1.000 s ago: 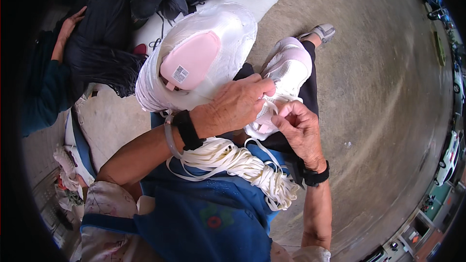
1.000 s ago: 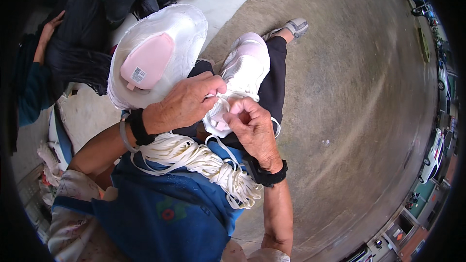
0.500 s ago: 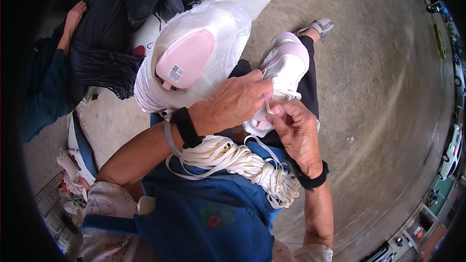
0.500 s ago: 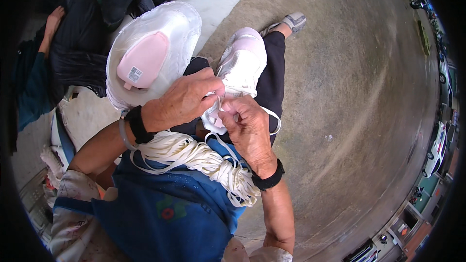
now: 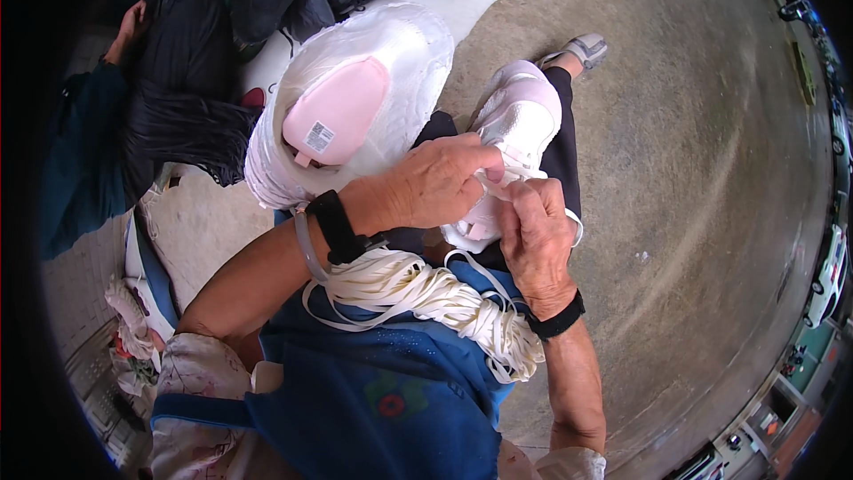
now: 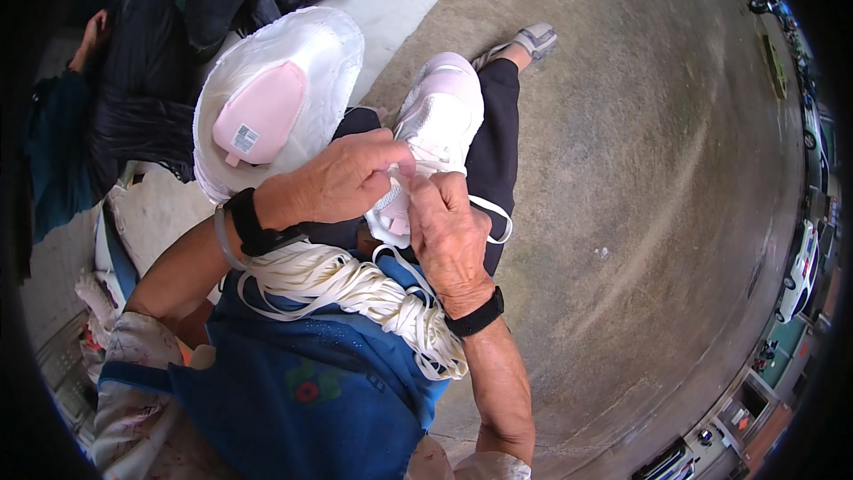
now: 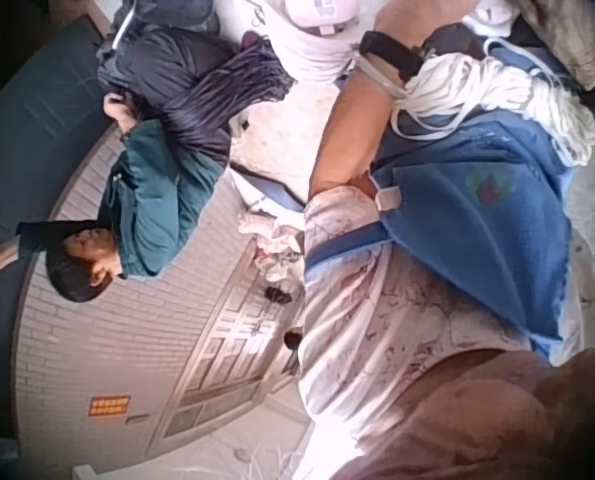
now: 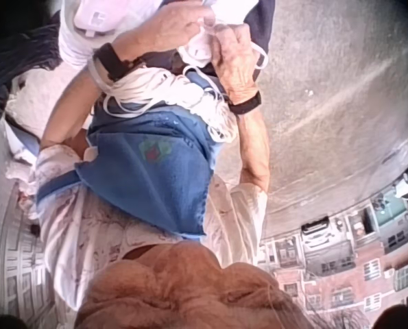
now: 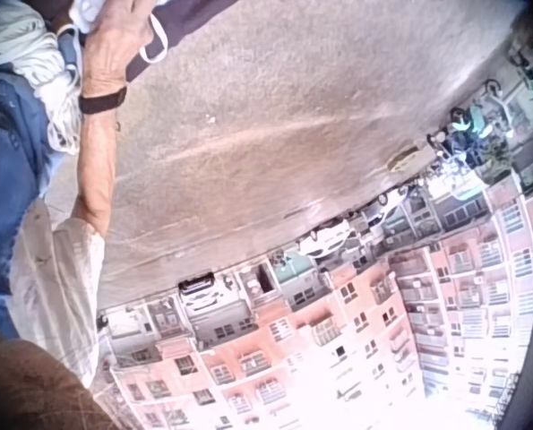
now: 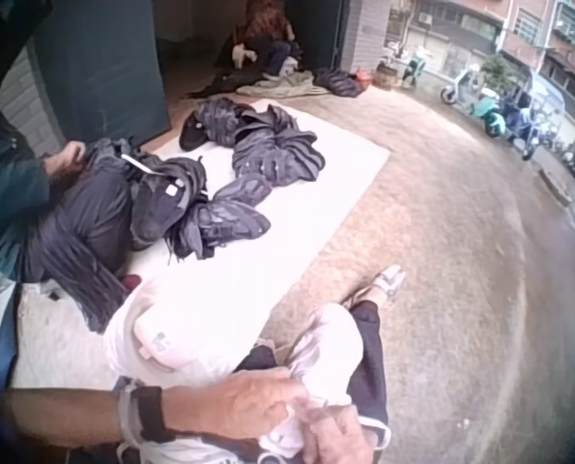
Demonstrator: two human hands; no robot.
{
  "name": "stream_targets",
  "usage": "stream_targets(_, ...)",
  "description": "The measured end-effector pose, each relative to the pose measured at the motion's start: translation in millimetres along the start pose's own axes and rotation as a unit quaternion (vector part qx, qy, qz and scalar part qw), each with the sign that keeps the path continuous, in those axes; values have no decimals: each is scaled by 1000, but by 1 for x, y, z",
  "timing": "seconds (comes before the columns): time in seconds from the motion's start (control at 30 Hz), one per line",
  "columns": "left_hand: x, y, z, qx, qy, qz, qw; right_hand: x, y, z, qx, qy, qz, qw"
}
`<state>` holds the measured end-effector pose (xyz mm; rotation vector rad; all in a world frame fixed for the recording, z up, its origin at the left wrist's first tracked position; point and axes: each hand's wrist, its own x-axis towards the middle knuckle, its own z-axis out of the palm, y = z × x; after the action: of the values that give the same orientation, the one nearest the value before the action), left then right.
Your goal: The recorder is threading laces into a white sneaker while sitting in what appears to be a shoe manufacturing or assembly area.
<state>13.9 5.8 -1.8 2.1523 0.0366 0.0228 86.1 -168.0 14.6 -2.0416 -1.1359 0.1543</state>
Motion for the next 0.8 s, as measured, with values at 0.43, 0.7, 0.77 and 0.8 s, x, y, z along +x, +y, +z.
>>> stream_targets(0.43, 5, 3, -7, -19, -57, -39, 997, -1, 16, 6, 24, 43, -5, 999)
stream_targets(0.7, 11, 10, -15, -191, -116, -231, 947, -3, 16, -2, 39, 2, 33, 999)
stream_targets(0.77, 8, 11, -18, -181, -125, -227, 949, -9, 16, -10, 50, 30, 84, 995)
stream_targets(0.8, 7, 12, -19, -171, -135, -221, 951, -11, 11, -18, 38, 17, 140, 989)
